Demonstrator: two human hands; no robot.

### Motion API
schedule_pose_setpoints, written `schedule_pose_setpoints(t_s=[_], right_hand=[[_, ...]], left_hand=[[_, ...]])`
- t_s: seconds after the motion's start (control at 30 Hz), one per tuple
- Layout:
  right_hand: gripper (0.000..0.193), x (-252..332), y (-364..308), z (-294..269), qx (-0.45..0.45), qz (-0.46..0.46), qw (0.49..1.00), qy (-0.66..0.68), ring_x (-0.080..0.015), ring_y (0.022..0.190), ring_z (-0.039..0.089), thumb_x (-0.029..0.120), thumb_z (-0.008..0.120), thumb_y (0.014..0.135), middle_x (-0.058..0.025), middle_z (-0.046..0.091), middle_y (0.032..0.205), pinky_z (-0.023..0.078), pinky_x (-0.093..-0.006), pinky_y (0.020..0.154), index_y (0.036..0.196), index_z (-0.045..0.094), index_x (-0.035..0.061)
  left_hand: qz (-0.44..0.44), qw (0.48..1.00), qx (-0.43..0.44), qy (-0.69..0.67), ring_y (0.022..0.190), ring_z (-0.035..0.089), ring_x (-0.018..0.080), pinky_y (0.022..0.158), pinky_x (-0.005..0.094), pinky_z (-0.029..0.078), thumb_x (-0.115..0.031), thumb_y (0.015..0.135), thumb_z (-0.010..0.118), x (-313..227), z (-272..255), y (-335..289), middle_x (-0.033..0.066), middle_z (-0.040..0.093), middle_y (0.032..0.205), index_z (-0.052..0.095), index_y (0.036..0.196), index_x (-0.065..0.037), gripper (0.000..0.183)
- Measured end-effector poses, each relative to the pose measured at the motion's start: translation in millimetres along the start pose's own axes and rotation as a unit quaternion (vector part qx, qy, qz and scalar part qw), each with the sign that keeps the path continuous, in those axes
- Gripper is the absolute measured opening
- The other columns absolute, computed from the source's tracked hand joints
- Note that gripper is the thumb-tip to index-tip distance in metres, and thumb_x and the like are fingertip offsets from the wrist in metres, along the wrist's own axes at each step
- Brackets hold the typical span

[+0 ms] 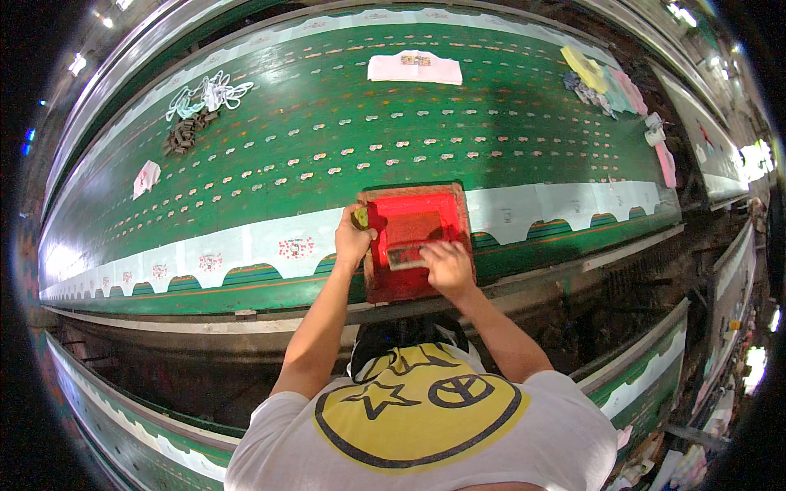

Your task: The person repeatedly rubs a red squeegee over a red ink pad held in a wooden frame on a green conveyor belt. The person moves the frame along the belt and continues the rubbing motion throughout the clip.

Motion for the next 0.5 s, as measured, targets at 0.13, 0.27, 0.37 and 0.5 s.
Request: schedule_pose_setpoints(t_s=[0.13,0.27,0.37,0.5], right_hand=[[0.021,10,-13,-11,-0.02,-0.006,0.999,0.028,-0.028,0.097,0.071,0.008,0.063,0.081,-0.0098,0.075,0.104,0.052,-0.0457,0.085,0.099,0.074,0.0043],[0.024,0,-2,-23,0.03,0.024,0.998,0.054,-0.0295,0.099,0.071,0.006,0.065,0.079,-0.0119,0.076,0.105,0.052,-0.0459,0.088,0.102,0.073,0.0036],[0.027,-18,-5,-37,0.029,0.036,0.996,0.073,-0.0312,0.102,0.071,0.005,0.066,0.078,-0.0125,0.076,0.106,0.052,-0.0473,0.09,0.103,0.074,0.0035],[0.025,-68,-22,-64,0.021,0.039,0.997,0.059,-0.0299,0.102,0.07,0.006,0.067,0.079,-0.0109,0.075,0.108,0.051,-0.0479,0.089,0.103,0.073,0.0044]], left_hand=[[-0.001,1.0,-0.003,0.005,0.099,0.072,0.0316,0.088,0.0402,0.055,-0.004,0.066,0.082,0,-1,-1,0.0149,0.074,0.105,0.059,0.132,-0.013,0.07],[0.027,0.999,-0.006,-0.039,0.098,0.067,0.0235,0.085,0.0347,0.055,0.01,0.068,0.075,-15,0,-4,0.0084,0.07,0.108,0.057,0.131,-0.007,0.068],[0.037,0.996,0.007,-0.08,0.098,0.065,0.0191,0.083,0.0331,0.055,0.018,0.067,0.07,-35,14,-7,0.006,0.067,0.11,0.055,0.133,-0.004,0.07],[0.033,0.993,0.012,-0.113,0.099,0.065,0.0199,0.085,0.0328,0.054,0.013,0.065,0.074,-63,69,-14,0.0057,0.068,0.108,0.057,0.132,-0.006,0.071]])
Point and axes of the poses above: each hand's wrist, its own y-axis towards the middle knuckle, its own z-axis out of the palm, x = y × z, the point moved 9 cm from there along y, towards the middle knuckle
